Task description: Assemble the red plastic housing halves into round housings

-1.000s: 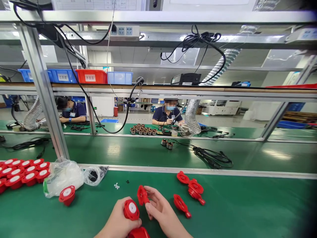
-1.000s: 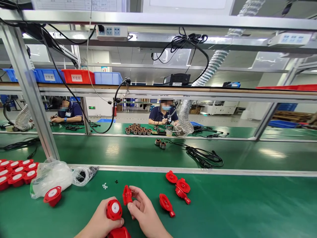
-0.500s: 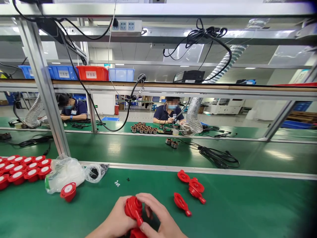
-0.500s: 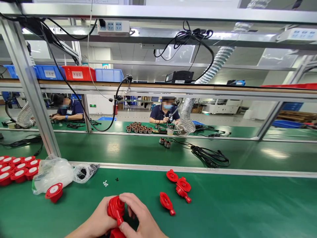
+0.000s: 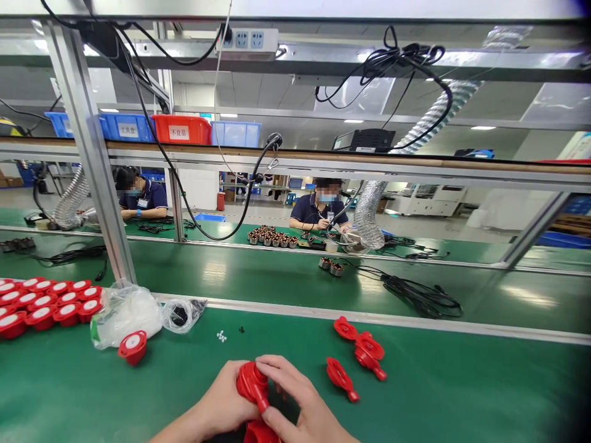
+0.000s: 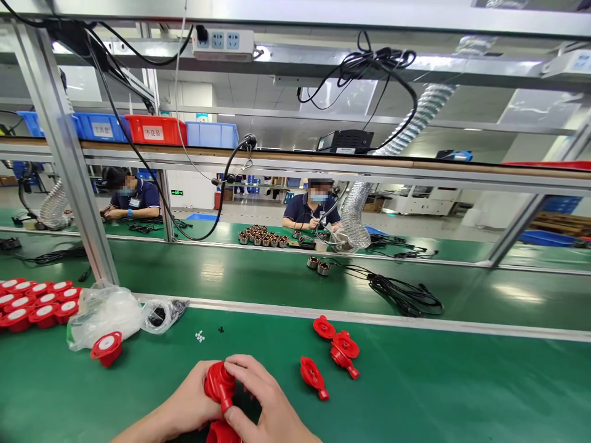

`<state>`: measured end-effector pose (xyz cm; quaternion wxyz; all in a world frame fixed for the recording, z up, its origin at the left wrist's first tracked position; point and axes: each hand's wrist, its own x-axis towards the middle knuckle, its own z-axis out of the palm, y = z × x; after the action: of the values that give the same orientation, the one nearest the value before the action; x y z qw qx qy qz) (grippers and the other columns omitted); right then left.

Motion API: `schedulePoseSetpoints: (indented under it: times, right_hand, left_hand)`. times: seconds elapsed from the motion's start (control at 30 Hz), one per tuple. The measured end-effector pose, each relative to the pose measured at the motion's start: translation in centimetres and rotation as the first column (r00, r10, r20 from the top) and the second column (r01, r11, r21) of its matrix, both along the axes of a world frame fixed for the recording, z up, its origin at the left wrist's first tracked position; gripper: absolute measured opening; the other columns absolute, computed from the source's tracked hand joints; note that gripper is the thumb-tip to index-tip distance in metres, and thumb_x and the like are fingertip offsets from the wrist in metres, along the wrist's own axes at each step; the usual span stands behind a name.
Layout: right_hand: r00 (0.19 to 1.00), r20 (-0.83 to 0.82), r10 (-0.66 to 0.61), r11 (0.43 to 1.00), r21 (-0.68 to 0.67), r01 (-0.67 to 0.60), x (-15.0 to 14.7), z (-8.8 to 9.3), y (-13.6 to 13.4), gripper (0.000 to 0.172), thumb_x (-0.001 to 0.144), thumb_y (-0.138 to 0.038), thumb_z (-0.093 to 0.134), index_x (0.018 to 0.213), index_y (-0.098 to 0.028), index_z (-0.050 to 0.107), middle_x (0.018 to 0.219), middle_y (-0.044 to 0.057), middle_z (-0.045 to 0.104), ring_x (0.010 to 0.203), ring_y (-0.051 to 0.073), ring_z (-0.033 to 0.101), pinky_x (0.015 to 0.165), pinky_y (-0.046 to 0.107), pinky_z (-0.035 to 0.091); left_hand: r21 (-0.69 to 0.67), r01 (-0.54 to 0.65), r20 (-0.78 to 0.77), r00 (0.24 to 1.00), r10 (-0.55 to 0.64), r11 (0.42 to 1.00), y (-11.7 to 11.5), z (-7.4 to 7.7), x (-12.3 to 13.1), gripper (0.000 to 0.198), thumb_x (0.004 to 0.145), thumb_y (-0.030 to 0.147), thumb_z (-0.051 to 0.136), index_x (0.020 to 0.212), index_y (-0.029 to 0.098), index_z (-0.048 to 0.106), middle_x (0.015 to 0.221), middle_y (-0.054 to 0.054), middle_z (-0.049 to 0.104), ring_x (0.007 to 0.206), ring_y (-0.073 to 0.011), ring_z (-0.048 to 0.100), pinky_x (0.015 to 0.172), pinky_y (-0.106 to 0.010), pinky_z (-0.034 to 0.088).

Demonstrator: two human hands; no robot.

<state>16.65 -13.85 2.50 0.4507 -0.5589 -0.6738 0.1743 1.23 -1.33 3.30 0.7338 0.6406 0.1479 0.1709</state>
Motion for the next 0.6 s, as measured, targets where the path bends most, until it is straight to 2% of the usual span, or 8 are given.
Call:
schedulePoseSetpoints:
  times: [0.1, 0.23, 0.4, 0.6]
  right_hand:
    - [1.0, 0.019, -0.001, 1.0, 0.002, 0.001, 0.0, 0.0, 0.0, 0.058, 0.085, -0.022, 0.065, 0.143, -0.025, 0.058, 0.146, 0.015, 0.053, 0.134, 0.031, 0.054, 0.105, 0.043, 0.053]
    - [0.999, 0.034, -0.009, 1.0, 0.013, 0.008, -0.1, 0.3, -0.1, 0.055, 0.088, -0.022, 0.063, 0.143, -0.024, 0.057, 0.146, 0.015, 0.053, 0.134, 0.031, 0.054, 0.109, 0.044, 0.051]
    - [0.999, 0.052, 0.016, 1.0, 0.021, -0.017, 0.0, 0.4, -0.2, 0.057, 0.089, -0.02, 0.062, 0.145, -0.028, 0.055, 0.147, 0.012, 0.053, 0.135, 0.03, 0.053, 0.114, 0.045, 0.047]
    - [0.996, 0.083, 0.023, 1.0, 0.009, -0.023, 0.1, 0.2, -0.2, 0.053, 0.093, -0.021, 0.06, 0.145, -0.029, 0.054, 0.147, 0.013, 0.052, 0.137, 0.03, 0.051, 0.115, 0.049, 0.045]
  left_hand:
    - [0.0, -0.022, -0.005, 1.0, 0.022, 1.0, 0.0, -0.2, 0.0, 0.019, 0.051, 0.003, 0.064, 0.066, 0.015, 0.06, 0.056, 0.01, 0.045, 0.053, -0.0066, 0.033, 0.056, -0.019, 0.037]
    - [0.004, -0.033, -0.06, 0.998, 0.033, 0.999, 0.0, -0.3, 0.0, 0.019, 0.052, 0.005, 0.064, 0.067, 0.015, 0.059, 0.052, 0.011, 0.042, 0.052, -0.0076, 0.036, 0.054, -0.019, 0.035]
    - [0.045, -0.006, -0.028, 1.0, 0.008, 0.999, 0.3, -0.8, 0.1, 0.021, 0.054, 0.007, 0.064, 0.074, 0.012, 0.063, 0.061, 0.007, 0.05, 0.058, -0.0084, 0.037, 0.053, -0.019, 0.031]
    - [0.079, -0.064, -0.052, 0.996, 0.068, 0.995, 0.3, -1.5, 0.1, 0.023, 0.053, 0.007, 0.066, 0.067, 0.017, 0.051, 0.06, 0.009, 0.045, 0.059, -0.0084, 0.032, 0.05, -0.02, 0.026]
